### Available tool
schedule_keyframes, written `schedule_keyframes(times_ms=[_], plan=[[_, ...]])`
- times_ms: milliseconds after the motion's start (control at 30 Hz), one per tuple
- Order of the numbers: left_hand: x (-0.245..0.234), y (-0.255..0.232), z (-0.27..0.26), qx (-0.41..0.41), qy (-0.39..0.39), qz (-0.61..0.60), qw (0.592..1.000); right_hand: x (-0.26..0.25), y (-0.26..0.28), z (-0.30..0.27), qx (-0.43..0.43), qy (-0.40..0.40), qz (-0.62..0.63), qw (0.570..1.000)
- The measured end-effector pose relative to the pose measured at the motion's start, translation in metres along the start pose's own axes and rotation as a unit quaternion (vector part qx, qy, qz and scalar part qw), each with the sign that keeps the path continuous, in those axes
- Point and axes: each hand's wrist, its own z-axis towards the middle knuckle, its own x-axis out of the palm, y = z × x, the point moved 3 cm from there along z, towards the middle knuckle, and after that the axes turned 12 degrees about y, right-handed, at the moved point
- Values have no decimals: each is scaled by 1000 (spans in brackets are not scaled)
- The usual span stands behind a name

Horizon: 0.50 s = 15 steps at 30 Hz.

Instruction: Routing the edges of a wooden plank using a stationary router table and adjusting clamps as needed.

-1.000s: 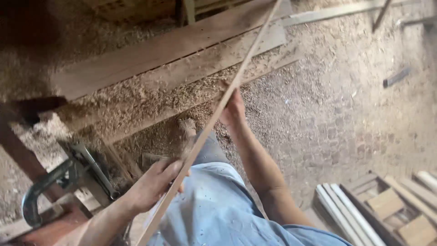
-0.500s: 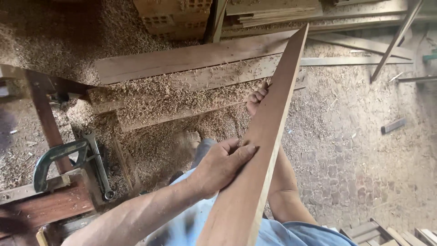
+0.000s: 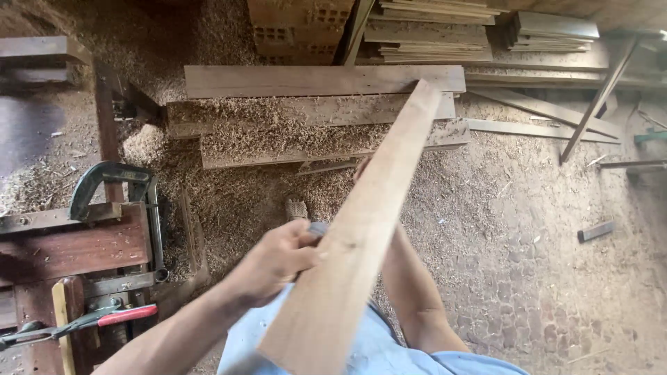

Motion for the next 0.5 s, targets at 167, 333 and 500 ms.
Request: schedule_keyframes(times_ms=[167, 333, 500], plan=[[-87, 86, -11, -63, -92, 20, 994, 2, -31, -64, -8, -177, -113, 978], [-120, 145, -29, -46, -140, 75, 986, -25, -58, -64, 73, -325, -166, 928], [-115, 179, -82, -60, -194, 350, 915, -65, -90, -82, 91, -188, -257, 944]])
